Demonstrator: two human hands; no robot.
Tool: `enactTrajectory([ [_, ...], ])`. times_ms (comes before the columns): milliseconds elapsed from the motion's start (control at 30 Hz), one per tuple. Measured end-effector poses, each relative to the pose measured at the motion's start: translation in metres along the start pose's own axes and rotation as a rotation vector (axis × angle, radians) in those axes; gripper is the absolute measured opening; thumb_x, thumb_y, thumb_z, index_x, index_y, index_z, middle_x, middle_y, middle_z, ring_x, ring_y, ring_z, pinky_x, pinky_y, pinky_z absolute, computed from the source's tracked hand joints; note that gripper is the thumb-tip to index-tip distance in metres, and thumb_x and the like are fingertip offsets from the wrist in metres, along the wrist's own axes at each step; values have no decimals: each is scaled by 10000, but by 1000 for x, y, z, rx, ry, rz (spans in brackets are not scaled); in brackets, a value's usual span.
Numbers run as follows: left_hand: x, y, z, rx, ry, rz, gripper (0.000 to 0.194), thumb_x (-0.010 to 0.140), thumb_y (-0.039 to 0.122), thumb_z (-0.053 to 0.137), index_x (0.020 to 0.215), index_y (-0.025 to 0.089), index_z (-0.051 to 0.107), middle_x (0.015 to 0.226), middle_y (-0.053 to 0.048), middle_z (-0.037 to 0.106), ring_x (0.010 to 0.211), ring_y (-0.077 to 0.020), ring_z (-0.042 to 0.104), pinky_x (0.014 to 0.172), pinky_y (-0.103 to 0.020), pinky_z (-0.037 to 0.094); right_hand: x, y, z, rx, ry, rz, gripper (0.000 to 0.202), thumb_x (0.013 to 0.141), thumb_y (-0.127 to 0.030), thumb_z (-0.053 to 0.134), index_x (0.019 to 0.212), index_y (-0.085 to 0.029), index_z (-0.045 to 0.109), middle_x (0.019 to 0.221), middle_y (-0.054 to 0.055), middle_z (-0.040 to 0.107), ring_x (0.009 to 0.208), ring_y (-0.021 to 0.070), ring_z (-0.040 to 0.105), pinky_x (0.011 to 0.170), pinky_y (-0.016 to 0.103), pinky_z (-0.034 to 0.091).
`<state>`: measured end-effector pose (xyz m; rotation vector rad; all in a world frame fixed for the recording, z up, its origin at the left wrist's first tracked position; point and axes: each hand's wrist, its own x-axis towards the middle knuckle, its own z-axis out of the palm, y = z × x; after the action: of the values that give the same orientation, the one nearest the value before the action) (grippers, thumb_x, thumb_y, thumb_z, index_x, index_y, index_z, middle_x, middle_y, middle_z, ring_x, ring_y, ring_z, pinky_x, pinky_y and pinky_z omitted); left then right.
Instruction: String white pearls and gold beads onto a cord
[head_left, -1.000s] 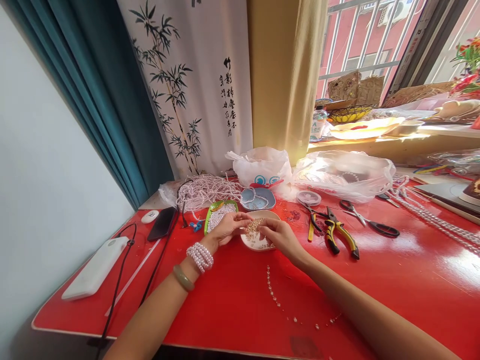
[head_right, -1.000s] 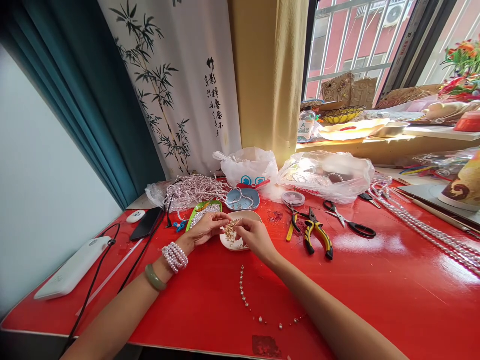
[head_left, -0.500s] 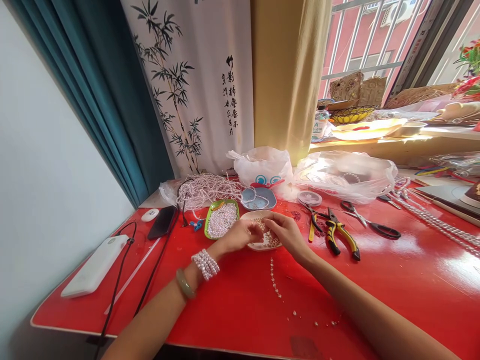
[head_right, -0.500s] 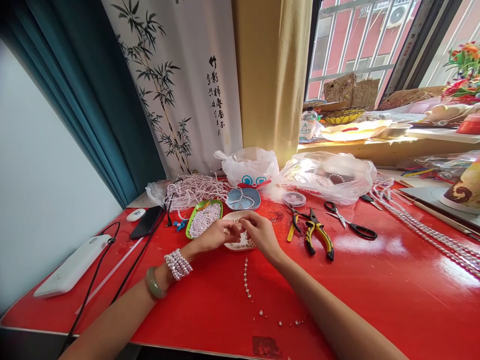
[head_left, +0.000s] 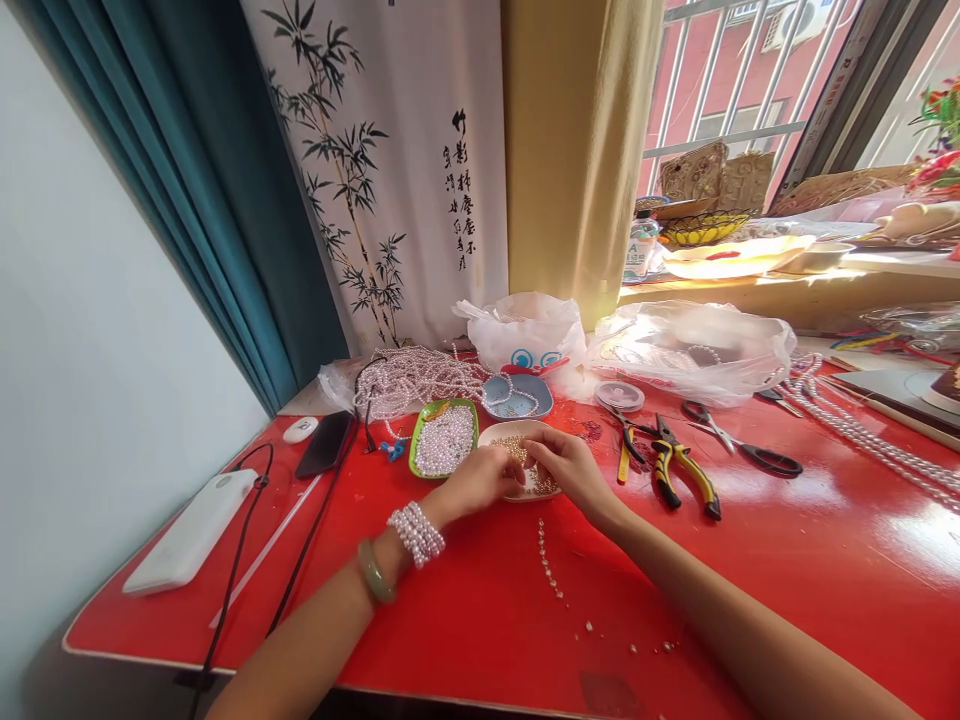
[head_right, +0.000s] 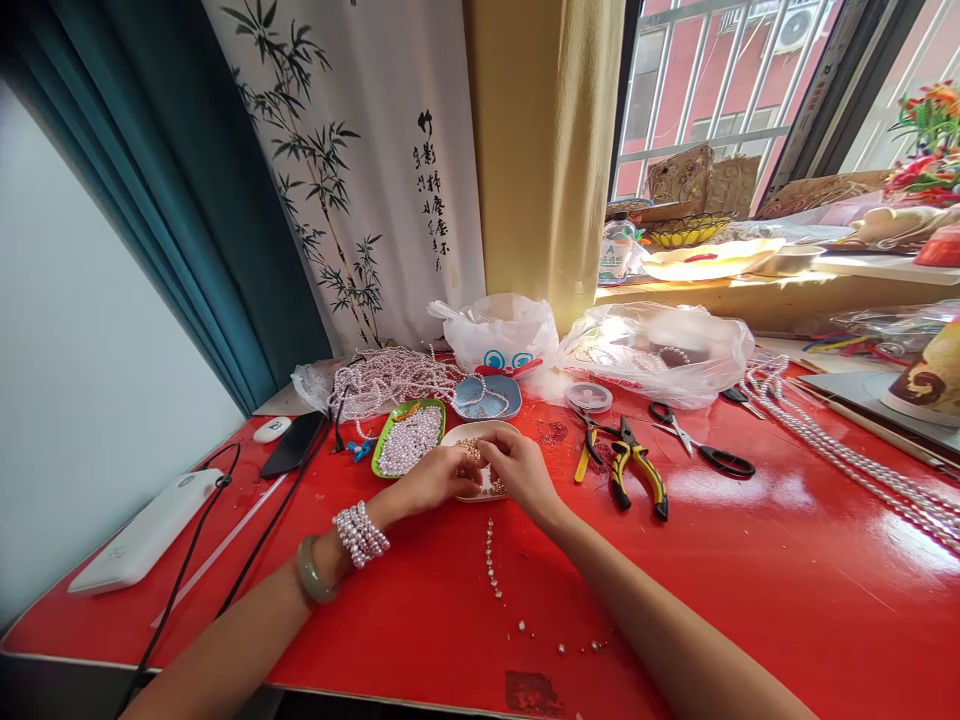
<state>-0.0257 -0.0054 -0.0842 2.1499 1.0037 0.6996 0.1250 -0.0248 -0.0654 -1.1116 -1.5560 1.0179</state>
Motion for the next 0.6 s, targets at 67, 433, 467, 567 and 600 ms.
enactTrajectory([
  [67,2,2,-1,-163,52,-70,79,636,197,598,678,151,647,681,-37,622,648,-146,536,621,-241,385,0,-1,0,1,-5,10,168,714,-275,460,614,-157,526,484,-48,439,418,67,386,398,187,277],
  [433,4,8,-18,-944,99,-339,241,603,274,685,747,100,603,736,-44,582,636,-81,524,573,-194,420,-2,3,0,-26,-31,24,147,687,-230,450,576,-161,517,481,-33,486,417,71,403,398,180,287],
  [467,4,8,-18,-963,103,-346,233,605,266,686,743,99,600,729,-41,579,625,-75,519,569,-190,421,-2,3,0,-29,-33,23,141,682,-220,448,573,-161,516,478,-35,481,420,72,405,401,179,290],
  [567,4,7,-17,-999,117,-357,220,609,251,686,739,98,596,717,-37,576,601,-67,511,555,-186,422,-2,4,1,-39,-35,20,131,668,-204,443,565,-163,512,471,-36,475,420,73,406,401,178,292],
  [600,4,7,-17,-1006,119,-359,218,611,249,685,739,98,595,715,-36,576,600,-67,511,551,-185,422,-2,4,1,-41,-34,18,131,666,-203,441,561,-164,510,471,-35,476,419,73,405,400,177,293],
])
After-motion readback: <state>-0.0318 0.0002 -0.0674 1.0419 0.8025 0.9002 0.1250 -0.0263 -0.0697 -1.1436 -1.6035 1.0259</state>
